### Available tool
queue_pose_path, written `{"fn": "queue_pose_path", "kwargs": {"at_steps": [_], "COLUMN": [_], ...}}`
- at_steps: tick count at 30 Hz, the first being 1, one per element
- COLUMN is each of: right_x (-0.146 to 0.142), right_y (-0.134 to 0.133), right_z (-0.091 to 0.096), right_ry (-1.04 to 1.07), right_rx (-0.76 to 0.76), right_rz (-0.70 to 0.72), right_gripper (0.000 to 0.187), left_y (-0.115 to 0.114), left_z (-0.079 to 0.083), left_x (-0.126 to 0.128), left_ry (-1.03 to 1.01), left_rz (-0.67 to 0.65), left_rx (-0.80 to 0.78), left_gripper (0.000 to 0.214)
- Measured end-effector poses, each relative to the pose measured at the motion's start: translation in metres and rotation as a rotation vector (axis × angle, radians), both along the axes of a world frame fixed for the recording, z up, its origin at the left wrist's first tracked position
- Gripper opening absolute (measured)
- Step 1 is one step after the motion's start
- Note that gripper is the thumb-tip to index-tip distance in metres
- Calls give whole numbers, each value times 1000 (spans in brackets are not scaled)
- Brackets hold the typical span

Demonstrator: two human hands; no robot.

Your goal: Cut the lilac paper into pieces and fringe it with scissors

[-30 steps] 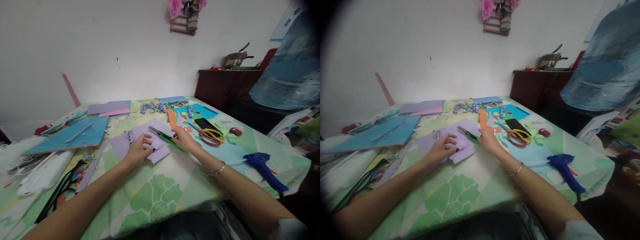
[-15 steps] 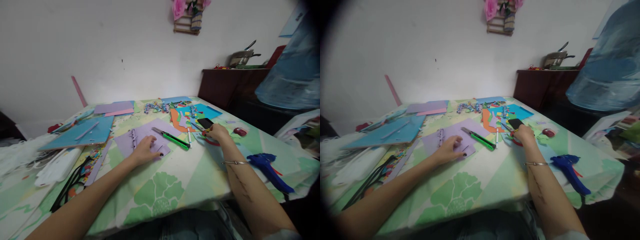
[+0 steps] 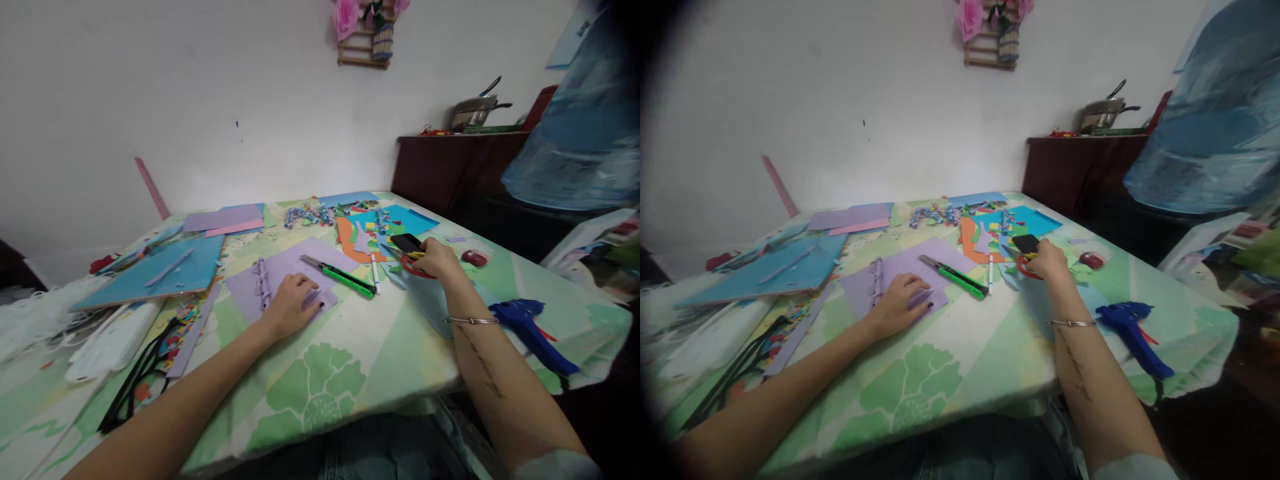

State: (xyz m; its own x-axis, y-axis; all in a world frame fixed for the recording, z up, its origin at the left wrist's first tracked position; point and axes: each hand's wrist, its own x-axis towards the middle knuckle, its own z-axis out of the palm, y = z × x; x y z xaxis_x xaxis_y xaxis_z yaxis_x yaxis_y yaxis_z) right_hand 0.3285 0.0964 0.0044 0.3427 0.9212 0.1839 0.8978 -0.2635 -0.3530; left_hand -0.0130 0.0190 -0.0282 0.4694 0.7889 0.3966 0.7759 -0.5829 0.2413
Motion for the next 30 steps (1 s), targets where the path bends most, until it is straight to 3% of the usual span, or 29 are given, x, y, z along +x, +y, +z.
{"fn": "queue_pose_path", "kwargs": {"at_steps": [2,6,11,14,18,23,27,30], "right_x": [-1,-3,-28,-54,-83,-97,-105,-110], "right_y": [-5,-11,-14,-21,-38,-58,-74,-87], "right_z": [2,9,18,17,14,15,20,23], "right_ry": [40,184,541,797,1031,1152,1179,1158], "right_rx": [86,270,385,286,130,-91,-220,-263], "right_rz": [24,58,174,362,616,871,1057,1148], "right_gripper": [50,52,54,50,46,46,47,41], "left_y": [-4,-6,2,3,4,1,-9,-18], "left_z": [-3,-6,-4,0,7,31,50,61], "left_x": [9,20,26,25,14,-6,-15,-16], "left_ry": [73,124,-160,-369,-500,-699,-939,-1004], "left_rz": [-107,-108,-78,-39,3,23,74,102], "left_rx": [-12,-35,-194,-312,-403,-456,-603,-572], "left_gripper": [30,37,43,42,9,26,29,28]}}
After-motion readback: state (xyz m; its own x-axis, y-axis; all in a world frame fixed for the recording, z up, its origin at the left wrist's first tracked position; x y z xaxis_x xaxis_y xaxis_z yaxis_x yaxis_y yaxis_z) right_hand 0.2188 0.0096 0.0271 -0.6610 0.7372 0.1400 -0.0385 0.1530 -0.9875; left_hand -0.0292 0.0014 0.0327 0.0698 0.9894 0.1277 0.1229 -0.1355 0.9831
